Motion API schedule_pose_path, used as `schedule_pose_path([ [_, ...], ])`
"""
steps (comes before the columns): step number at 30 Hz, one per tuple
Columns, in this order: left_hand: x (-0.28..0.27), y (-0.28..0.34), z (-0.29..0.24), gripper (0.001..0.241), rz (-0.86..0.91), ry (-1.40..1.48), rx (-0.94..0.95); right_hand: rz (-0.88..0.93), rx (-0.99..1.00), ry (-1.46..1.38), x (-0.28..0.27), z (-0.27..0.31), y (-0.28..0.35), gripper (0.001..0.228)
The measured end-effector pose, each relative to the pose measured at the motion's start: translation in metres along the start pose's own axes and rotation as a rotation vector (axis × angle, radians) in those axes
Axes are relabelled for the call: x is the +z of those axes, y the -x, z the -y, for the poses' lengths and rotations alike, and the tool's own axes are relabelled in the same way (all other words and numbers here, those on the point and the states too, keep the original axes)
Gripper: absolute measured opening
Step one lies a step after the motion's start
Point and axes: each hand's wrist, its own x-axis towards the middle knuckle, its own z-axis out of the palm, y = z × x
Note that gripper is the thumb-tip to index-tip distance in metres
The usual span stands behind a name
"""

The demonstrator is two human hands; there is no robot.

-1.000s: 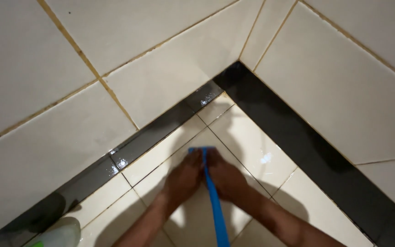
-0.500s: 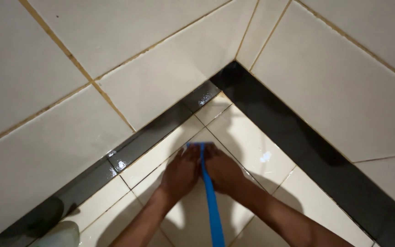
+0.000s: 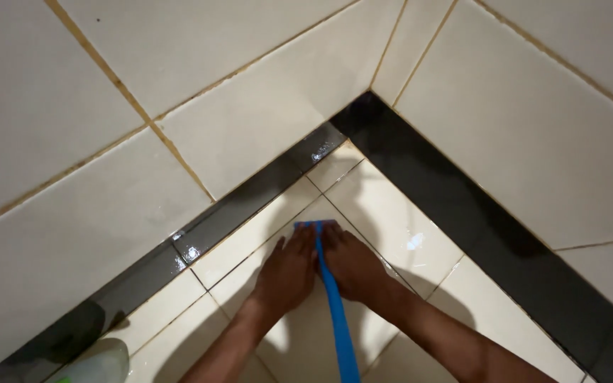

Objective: The person scrubs the grout lines and corner of a tiled floor using a blue scrub brush. They apply pressure and move the brush back and forth along the black border tiles and the white floor tiles.

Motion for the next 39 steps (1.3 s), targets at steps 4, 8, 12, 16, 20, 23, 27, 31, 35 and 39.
schedule_pose_path([
  [4, -0.015, 0.015, -0.015, 0.045, 0.062, 0.086, -0.029, 0.123, 0.096, -0.098, -0.002, 0.02, 0.012, 0.045],
  [8, -0.047, 0.037, -0.037, 0.041, 0.04, 0.417, -0.109, 0.08, 0.056, -0.109, 0.024, 0.032, 0.037, 0.058],
  [12, -0.037, 0.031, -0.023, 0.04, -0.09, 0.508, -0.029, 0.095, 0.056, -0.083, 0.022, 0.017, 0.023, 0.061],
  [16, -0.046, 0.005, -0.013, 0.027, -0.082, 0.344, -0.003, 0.071, 0.089, -0.113, 0.007, 0.002, 0.002, 0.054],
  [20, -0.04, 0.012, -0.015, 0.034, -0.124, 0.159, 0.091, 0.144, 0.15, -0.115, 0.001, 0.015, 0.006, 0.054],
  [23, -0.036, 0.04, -0.034, 0.037, -0.048, 0.241, -0.019, 0.12, 0.058, -0.089, 0.029, 0.032, 0.034, 0.058],
  [27, -0.024, 0.045, -0.034, 0.046, -0.043, 0.139, -0.031, 0.045, -0.012, -0.08, 0.034, 0.022, 0.03, 0.061],
  [31, -0.022, 0.015, -0.015, 0.043, -0.061, 0.146, -0.061, 0.017, 0.026, -0.05, 0.022, 0.001, 0.005, 0.055],
  [35, -0.03, 0.001, -0.009, 0.047, -0.094, 0.069, -0.035, 0.045, 0.112, -0.062, 0.008, 0.005, -0.006, 0.054],
  [39, -0.024, 0.042, -0.027, 0.047, 0.113, 0.002, -0.081, 0.121, 0.051, -0.058, 0.022, 0.031, 0.021, 0.056],
])
